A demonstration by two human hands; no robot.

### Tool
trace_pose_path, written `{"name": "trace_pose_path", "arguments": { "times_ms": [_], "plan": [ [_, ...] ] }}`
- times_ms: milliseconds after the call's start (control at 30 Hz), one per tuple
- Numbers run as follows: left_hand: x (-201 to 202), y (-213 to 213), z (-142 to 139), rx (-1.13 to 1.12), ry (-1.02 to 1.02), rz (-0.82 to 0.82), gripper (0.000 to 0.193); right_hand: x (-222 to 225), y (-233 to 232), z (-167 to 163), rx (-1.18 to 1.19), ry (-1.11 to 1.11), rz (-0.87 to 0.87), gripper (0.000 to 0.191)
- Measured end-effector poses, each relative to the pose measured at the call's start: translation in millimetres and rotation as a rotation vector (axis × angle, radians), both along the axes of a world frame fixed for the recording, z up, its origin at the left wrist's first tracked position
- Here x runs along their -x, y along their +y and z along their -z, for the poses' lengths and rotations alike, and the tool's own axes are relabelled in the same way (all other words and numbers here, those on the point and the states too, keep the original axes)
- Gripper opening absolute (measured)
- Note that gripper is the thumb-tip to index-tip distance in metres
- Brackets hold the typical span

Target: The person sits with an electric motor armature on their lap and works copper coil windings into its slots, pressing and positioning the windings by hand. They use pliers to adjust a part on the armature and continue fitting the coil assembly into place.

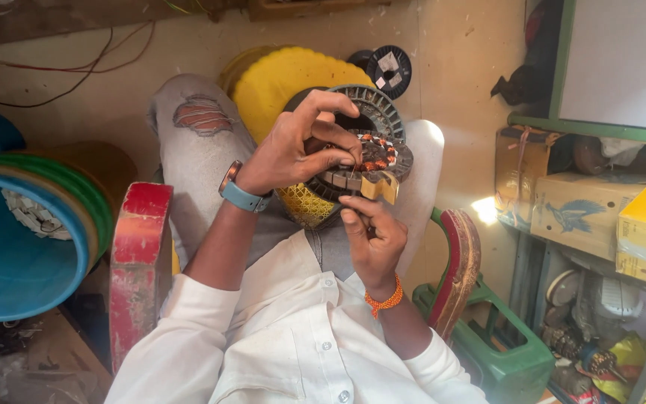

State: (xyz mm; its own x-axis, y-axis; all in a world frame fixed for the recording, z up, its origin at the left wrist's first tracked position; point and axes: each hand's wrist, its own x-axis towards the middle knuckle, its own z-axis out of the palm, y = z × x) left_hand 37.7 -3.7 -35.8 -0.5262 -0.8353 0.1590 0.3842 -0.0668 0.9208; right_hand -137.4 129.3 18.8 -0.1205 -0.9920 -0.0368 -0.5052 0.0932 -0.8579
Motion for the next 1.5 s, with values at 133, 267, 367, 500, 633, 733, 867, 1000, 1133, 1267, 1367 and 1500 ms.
{"name": "trace_pose_path", "arguments": {
  "times_ms": [133, 267, 367, 500, 633, 733, 867, 1000, 1133, 1267, 1367, 1500],
  "plan": [
    [-1, -3, 3, 0.041, -0.042, -0.005, 0.05, 9, 2, 6, -0.115, -0.157, 0.062, 0.024],
    [-4, -5, 5, 0.067, -0.057, 0.016, 0.049, 29, 2, 9, -0.261, -0.386, 0.086, 0.033],
    [-4, -3, 5, 0.01, -0.029, 0.034, 0.05, 45, 1, 12, -0.306, -0.47, 0.021, 0.037],
    [-3, 1, 4, -0.012, 0.03, 0.061, 0.049, 61, 4, 13, -0.288, -0.439, -0.147, 0.04],
    [0, -2, 0, -0.037, 0.009, 0.084, 0.048, 63, 4, 16, -0.228, -0.3, -0.233, 0.035],
    [-2, -10, -5, 0.065, -0.078, 0.083, 0.039, 57, 2, 17, -0.266, -0.17, -0.197, 0.029],
    [-8, -18, -12, 0.21, -0.183, 0.082, 0.029, 40, -3, 15, -0.265, -0.023, -0.202, 0.022],
    [-7, -17, -17, 0.321, -0.296, -0.01, 0.029, 26, -3, 9, -0.194, 0.078, -0.187, 0.018],
    [-6, -12, -22, 0.366, -0.371, -0.077, 0.032, 22, 5, 5, -0.19, 0.088, -0.108, 0.017],
    [-12, -4, -35, 0.403, -0.451, -0.072, 0.044, 23, 16, 8, -0.214, 0.031, 0.008, 0.017],
    [-10, 7, -49, 0.541, -0.439, -0.14, 0.061, 25, 21, 14, -0.199, -0.023, 0.013, 0.018],
    [12, 35, -61, 0.602, -0.608, -0.368, 0.061, 37, 23, 11, -0.095, -0.057, -0.041, 0.016]
  ]
}}
